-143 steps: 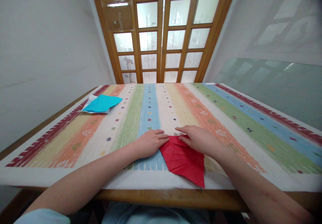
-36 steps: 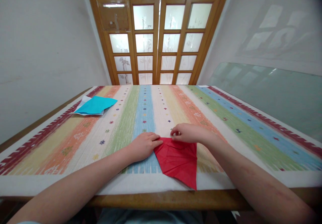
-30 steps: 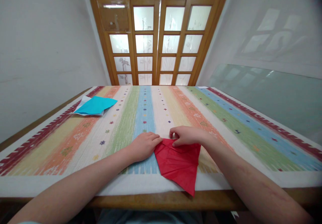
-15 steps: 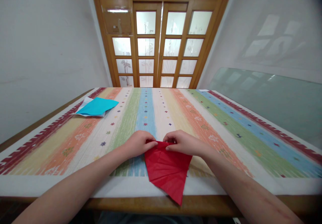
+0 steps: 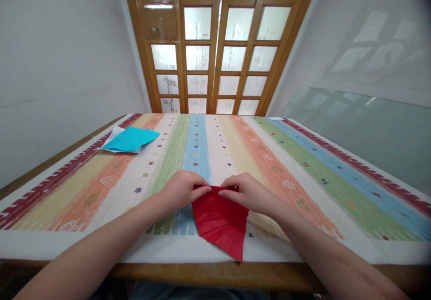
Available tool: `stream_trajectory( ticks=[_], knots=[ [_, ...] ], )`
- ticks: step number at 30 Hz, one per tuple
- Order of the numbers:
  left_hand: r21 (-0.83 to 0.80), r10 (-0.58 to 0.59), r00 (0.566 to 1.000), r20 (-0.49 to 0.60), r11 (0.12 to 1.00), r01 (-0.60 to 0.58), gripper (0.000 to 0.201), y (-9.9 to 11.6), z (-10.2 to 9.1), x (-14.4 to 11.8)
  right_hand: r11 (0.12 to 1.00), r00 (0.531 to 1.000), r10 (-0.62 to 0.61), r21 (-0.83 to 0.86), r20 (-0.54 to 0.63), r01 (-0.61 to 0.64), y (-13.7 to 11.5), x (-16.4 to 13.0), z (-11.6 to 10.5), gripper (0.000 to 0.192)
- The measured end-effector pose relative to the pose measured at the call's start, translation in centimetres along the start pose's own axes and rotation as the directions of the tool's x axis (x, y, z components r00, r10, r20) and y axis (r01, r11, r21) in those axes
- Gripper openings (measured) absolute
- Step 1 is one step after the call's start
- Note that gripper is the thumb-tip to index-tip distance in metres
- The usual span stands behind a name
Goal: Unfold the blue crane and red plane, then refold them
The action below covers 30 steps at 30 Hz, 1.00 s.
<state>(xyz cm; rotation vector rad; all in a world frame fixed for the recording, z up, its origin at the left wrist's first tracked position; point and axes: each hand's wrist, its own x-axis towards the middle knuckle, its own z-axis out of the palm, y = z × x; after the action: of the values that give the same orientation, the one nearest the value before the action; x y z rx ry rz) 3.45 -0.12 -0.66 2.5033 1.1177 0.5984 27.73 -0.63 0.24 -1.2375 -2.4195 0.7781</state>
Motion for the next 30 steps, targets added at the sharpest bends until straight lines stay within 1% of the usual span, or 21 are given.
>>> stream_trajectory(
  ticks=[4,7,11,14,18,21,23,24,26,28,30],
  knots=[
    [-0.05,-0.017,0.999,0.027,0.999,0.018,0.029,0.0,0.3,0.0,0.998,0.999,0.041,0.036,0.027,-0.042,0.1,0.0,0.1,0.026],
    [-0.148,-0.071,0.996,0.06,0.986,0.079,0.027,-0.6,0.8,0.1,0.996,0.996,0.074,0.036,0.043,-0.076,0.7,0.2,0.1,0.027],
    [-0.354,-0.164,0.979,0.119,0.915,0.196,0.03,-1.9,1.7,0.4,0.995,0.991,0.071,0.069,0.11,-0.079,1.4,0.4,-0.2,0.034],
    [-0.429,-0.215,0.962,0.169,0.862,0.268,0.037,-3.0,2.2,0.7,0.992,0.984,0.071,0.09,0.165,-0.086,1.7,0.6,-0.6,0.043],
    [-0.449,-0.246,0.935,0.255,0.827,0.339,0.041,-4.1,2.5,0.6,0.995,0.981,0.095,0.014,0.17,-0.099,2.0,0.7,-1.0,0.041],
    [-0.441,-0.255,0.911,0.325,0.811,0.385,0.041,-4.5,2.4,0.5,0.994,0.987,0.07,-0.095,0.146,-0.056,2.3,0.6,-0.9,0.038],
    [-0.416,-0.251,0.905,0.345,0.823,0.387,0.038,-4.6,2.4,0.4,0.972,0.993,0.058,-0.232,0.101,-0.034,2.3,0.6,-0.5,0.037],
    [-0.402,-0.247,0.905,0.347,0.832,0.381,0.036,-4.6,2.5,0.4,0.947,0.996,0.063,-0.319,0.059,-0.041,2.3,0.6,-0.4,0.036],
    [-0.382,-0.258,0.906,0.335,0.842,0.381,0.033,-4.7,2.6,0.4,0.876,0.996,0.048,-0.477,-0.072,-0.076,2.1,0.7,-0.1,0.033],
    [-0.396,-0.304,0.905,0.298,0.823,0.407,0.034,-4.7,2.8,0.5,0.825,0.971,-0.038,-0.555,-0.236,-0.103,1.7,0.7,0.0,0.028],
    [-0.453,-0.376,0.888,0.265,0.764,0.459,0.035,-4.8,3.1,0.7,0.828,0.922,-0.172,-0.558,-0.348,-0.056,1.2,0.6,-0.2,0.026]
  ],
)
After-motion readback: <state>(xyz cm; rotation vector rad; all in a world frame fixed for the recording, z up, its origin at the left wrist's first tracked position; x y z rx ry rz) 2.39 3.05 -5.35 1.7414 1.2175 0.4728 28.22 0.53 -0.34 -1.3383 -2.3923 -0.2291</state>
